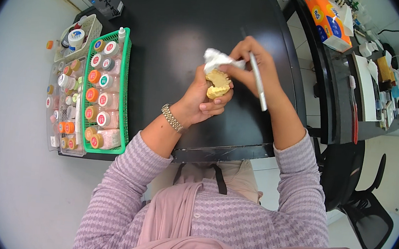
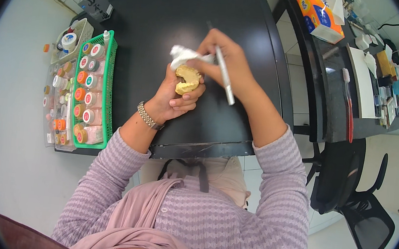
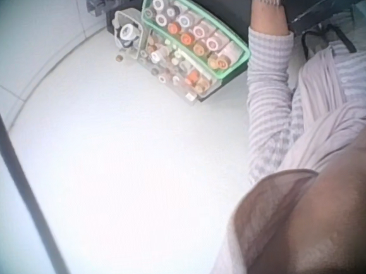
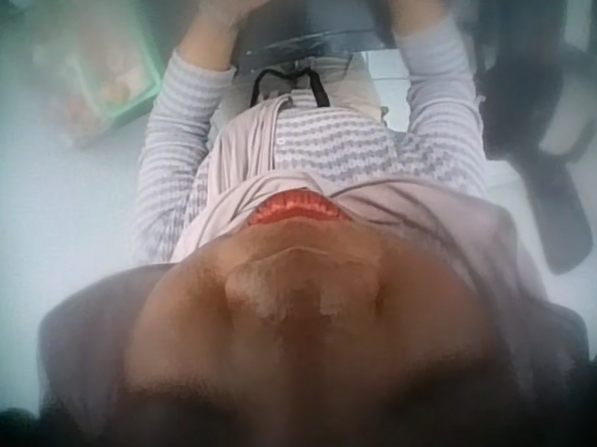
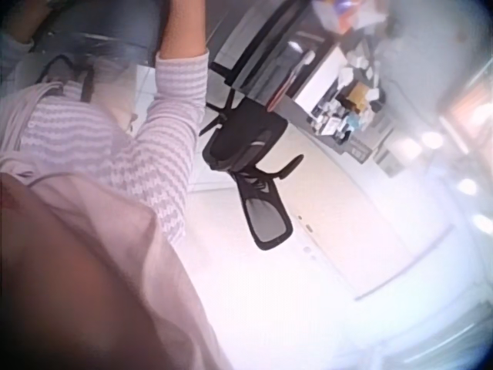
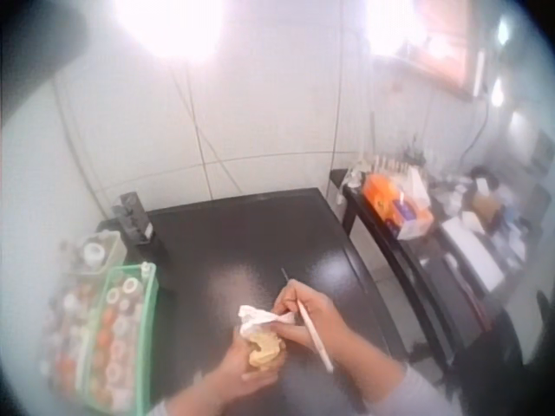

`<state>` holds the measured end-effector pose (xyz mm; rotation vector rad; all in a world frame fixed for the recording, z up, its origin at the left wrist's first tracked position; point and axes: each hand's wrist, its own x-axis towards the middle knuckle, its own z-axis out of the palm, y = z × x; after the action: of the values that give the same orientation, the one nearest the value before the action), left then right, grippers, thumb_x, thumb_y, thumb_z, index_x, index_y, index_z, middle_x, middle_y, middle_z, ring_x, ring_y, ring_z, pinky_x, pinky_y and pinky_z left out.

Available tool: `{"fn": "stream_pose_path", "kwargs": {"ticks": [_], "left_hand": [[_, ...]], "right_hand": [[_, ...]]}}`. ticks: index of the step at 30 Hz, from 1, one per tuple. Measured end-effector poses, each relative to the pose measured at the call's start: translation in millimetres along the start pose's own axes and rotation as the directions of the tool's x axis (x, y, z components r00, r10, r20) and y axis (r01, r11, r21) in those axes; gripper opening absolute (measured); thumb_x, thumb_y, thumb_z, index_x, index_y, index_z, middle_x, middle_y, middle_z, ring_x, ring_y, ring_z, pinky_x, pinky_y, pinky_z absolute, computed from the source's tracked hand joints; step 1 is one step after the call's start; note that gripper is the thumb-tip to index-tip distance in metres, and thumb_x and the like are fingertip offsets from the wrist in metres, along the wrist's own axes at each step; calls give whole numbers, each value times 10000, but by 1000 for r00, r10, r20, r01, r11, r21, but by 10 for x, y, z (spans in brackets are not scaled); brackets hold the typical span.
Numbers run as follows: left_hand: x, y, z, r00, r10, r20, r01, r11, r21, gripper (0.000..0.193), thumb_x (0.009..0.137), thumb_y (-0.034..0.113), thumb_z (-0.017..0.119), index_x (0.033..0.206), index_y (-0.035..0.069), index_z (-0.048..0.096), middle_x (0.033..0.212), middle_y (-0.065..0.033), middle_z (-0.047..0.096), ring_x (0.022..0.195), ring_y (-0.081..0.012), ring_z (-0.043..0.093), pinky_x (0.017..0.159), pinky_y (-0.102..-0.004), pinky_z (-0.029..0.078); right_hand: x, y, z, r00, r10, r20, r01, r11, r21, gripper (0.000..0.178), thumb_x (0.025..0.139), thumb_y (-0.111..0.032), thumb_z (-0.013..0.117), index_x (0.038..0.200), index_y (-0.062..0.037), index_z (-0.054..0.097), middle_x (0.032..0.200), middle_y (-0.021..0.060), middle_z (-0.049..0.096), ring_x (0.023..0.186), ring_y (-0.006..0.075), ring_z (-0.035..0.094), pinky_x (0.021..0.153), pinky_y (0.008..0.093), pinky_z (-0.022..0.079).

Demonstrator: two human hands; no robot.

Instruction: The person carves a yellow dental model using a metal carving tool, scraping different parts of the teeth and gums.

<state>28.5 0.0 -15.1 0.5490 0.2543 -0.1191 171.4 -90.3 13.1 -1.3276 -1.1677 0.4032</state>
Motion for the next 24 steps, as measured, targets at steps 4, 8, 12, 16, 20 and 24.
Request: {"fn": "stream_pose_path", "kwargs": {"ticks": [4, 8, 12, 16, 20, 24], "left_hand": [[42, -3, -48, 995, -40, 91, 40, 999, 1, 684, 931, 658, 190, 903, 62, 524, 564, -5, 433, 311, -12, 271, 311, -151, 228], [28, -11, 24, 993, -2, 119, -2, 999, 35, 664, 936, 651, 201, 929, 66, 515, 574, -2, 438, 311, -4, 276, 308, -143, 237], [32, -38, 39, 998, -41, -49, 46, 995, 93, 691, 921, 678, 181, 905, 75, 518, 555, -16, 446, 313, -12, 264, 315, -156, 206], [31, -3, 75, 985, -58, 165, 57, 998, 8, 678, 930, 660, 175, 895, 72, 511, 560, -23, 447, 315, -12, 263, 311, -157, 205], [34, 16, 53, 976, -36, 214, 51, 996, -67, 669, 925, 661, 201, 895, 66, 506, 558, -29, 439, 309, -15, 260, 297, -145, 235], [21, 24, 30, 963, -21, 268, 57, 990, -129, 683, 911, 682, 214, 893, 62, 500, 554, -33, 432, 305, -18, 258, 293, -140, 247]], "right_hand": [[-13, 89, -21, 1000, 5, -20, -7, 993, -115, 300, 722, -70, 772, 732, -58, 473, 690, 3, 540, 679, 84, 480, 636, 251, 402], [70, 143, -142, 989, 84, -122, -75, 994, 80, 273, 703, -63, 787, 729, -51, 516, 677, 4, 547, 674, 93, 493, 635, 254, 408], [-35, 31, -5, 997, -12, 79, 16, 999, -50, 241, 687, -85, 801, 755, -55, 571, 722, 7, 572, 687, 93, 482, 638, 253, 405], [58, 352, -276, 973, 162, -166, -183, 975, -123, 364, 724, -114, 798, 716, -63, 437, 755, 34, 602, 709, 87, 486, 665, 259, 424], [94, 396, -307, 949, 166, -269, -206, 971, -125, 292, 919, -345, 575, 892, -65, 497, 832, 60, 634, 780, 116, 546, 716, 273, 440], [134, 166, -185, 908, 33, -419, -79, 992, -94, 510, 992, -515, 282, 973, -62, 514, 978, 76, 630, 839, 136, 567, 740, 276, 430]]}}
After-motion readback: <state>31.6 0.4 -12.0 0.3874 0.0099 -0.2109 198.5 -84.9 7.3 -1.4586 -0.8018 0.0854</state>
